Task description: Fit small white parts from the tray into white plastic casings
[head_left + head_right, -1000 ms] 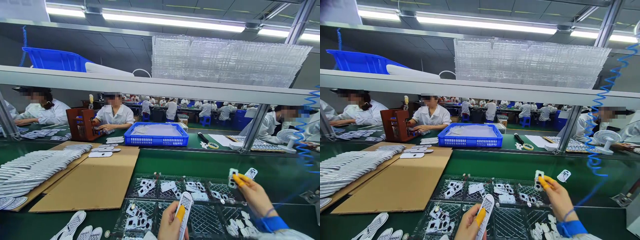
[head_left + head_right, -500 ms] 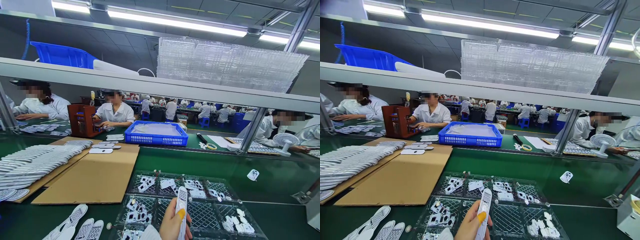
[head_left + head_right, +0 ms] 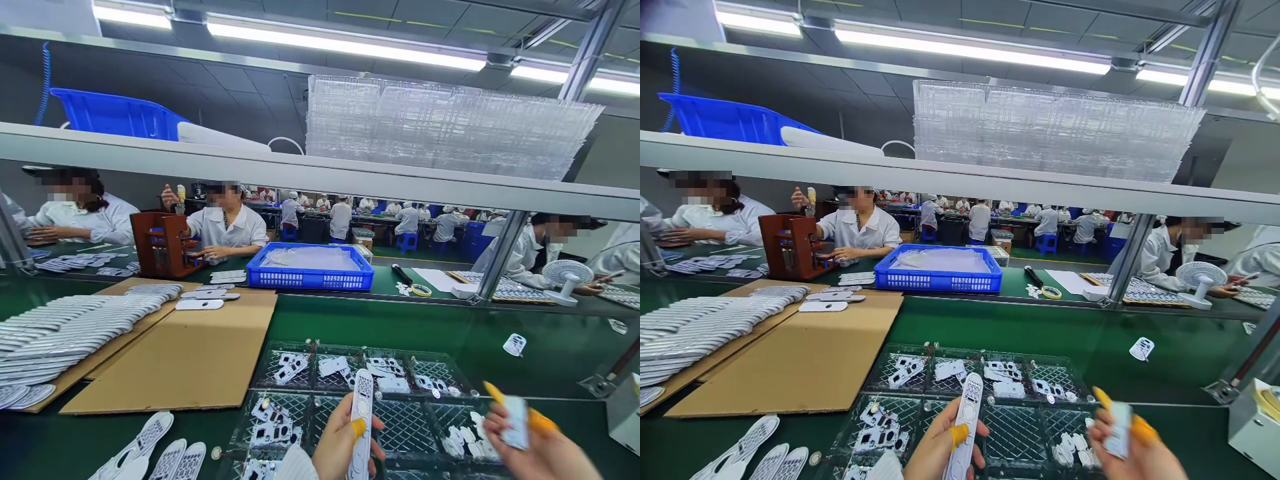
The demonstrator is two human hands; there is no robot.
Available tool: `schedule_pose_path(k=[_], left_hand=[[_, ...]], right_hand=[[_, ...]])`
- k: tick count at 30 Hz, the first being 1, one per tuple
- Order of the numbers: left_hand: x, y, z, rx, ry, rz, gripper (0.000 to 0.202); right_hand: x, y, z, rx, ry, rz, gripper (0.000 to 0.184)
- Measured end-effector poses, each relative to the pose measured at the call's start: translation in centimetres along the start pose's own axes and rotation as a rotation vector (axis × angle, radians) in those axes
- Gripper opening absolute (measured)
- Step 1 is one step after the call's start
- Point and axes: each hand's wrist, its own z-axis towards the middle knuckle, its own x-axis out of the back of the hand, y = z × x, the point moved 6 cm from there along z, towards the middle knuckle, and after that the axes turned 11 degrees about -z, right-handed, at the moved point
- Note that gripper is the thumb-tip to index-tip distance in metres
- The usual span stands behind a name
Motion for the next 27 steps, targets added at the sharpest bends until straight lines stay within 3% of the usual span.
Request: schedule_pose_path(k=[1,4,5,7,13,27], left_hand=[[0.1,-0.1,0.0,0.024,-0.001,-0.016,0.046],[0.3,-0.3,0.0,0.044,0.000,-0.067,0.054],[0.4,-0.2,0.0,0.027,-0.008,-0.080,0.055],[0.4,-0.1,0.1,0.000,-0.029,-0.102,0.057],[0.1,-0.2,0.5,-0.015,-0.044,-0.114,0.061],[-0.3,-0.5,0.6,-0.046,-0.104,-0.039,0.062]], right_hand=[[-2.8,1.5,-0.5,-0.095,-0.051,0.035,0.020],[-11.5,4.4,-1.2,-0.084,-0.258,-0.063,0.025],[-13.7,5.3,-1.3,-0.051,-0.305,-0.126,0.027],[-16.0,6.7,-1.4,0.034,-0.318,-0.236,0.029],[-15.5,8.7,-1.4,0.148,-0.356,-0.397,0.038],[-15.2,8.2,-2.0,0.233,-0.258,-0.477,0.040]])
